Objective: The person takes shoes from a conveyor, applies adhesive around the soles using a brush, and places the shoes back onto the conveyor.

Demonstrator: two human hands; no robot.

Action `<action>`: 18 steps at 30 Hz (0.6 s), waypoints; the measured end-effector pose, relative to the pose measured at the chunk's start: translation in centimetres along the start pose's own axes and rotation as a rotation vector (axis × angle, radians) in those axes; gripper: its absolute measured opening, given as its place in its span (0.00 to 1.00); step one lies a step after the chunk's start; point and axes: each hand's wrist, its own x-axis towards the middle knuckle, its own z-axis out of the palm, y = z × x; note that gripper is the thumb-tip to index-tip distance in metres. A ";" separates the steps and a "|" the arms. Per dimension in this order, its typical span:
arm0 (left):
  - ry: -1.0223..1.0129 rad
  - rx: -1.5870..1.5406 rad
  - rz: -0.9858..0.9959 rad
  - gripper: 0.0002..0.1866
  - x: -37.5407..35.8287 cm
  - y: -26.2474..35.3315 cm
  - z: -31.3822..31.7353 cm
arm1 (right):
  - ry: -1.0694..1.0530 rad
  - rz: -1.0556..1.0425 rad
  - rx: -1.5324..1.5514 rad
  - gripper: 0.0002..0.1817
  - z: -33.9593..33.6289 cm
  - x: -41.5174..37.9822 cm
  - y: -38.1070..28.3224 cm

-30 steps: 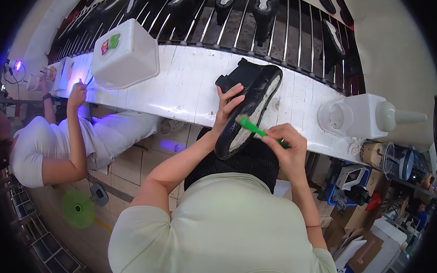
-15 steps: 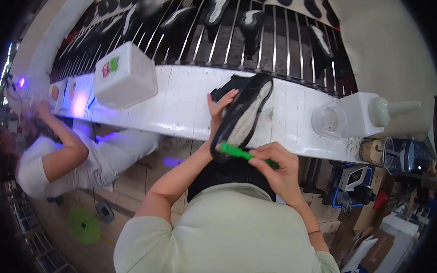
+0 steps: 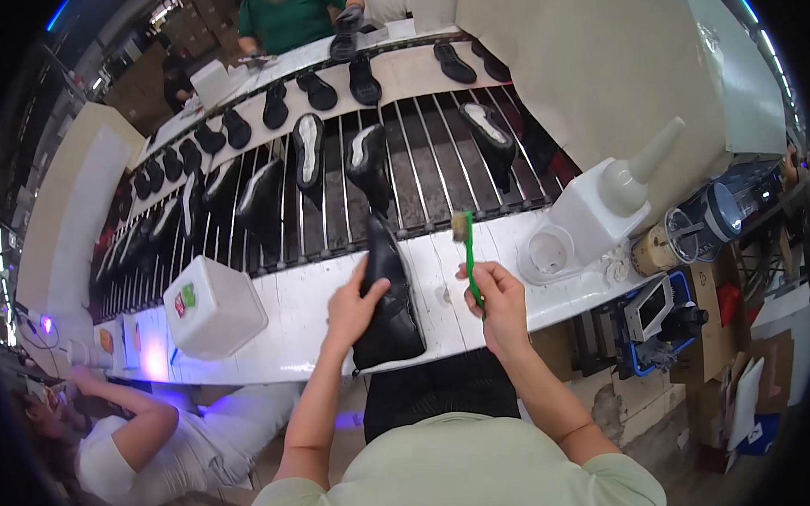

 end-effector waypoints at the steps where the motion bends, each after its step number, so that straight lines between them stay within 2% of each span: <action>1: -0.035 -0.127 0.094 0.40 -0.2 -0.4 0.6 | 0.044 -0.054 -0.018 0.10 -0.3 1.5 0.5; 2: -0.071 -0.182 0.124 0.47 -0.4 -0.9 1.0 | 0.088 -0.105 -0.036 0.10 -0.6 3.0 1.1; 4: -0.170 0.041 0.181 0.60 -1.9 -1.4 1.1 | 0.166 -0.212 -0.016 0.10 -1.7 6.6 2.6; 7: -0.328 0.544 0.144 0.78 -6.0 1.8 -0.4 | 0.322 -0.431 -0.196 0.10 -3.7 13.1 5.6; 8: -0.330 0.636 0.130 0.79 -6.4 1.2 0.0 | 0.386 -0.543 -0.298 0.11 -4.6 15.4 6.8; 9: -0.282 0.602 0.173 0.78 -6.5 0.4 0.4 | 0.432 -0.573 -0.329 0.11 -4.6 16.5 6.8; 13: -0.180 0.431 0.322 0.74 -6.2 -0.1 0.3 | 0.542 -0.606 -0.591 0.13 -6.3 19.1 9.4; 16: -0.161 0.155 0.244 0.71 -6.0 0.4 0.4 | 0.557 -0.608 -0.627 0.13 -6.3 19.3 9.6; 18: -0.090 -0.126 0.261 0.67 -5.0 0.6 0.8 | 0.564 -0.601 -0.621 0.13 -6.6 19.4 9.8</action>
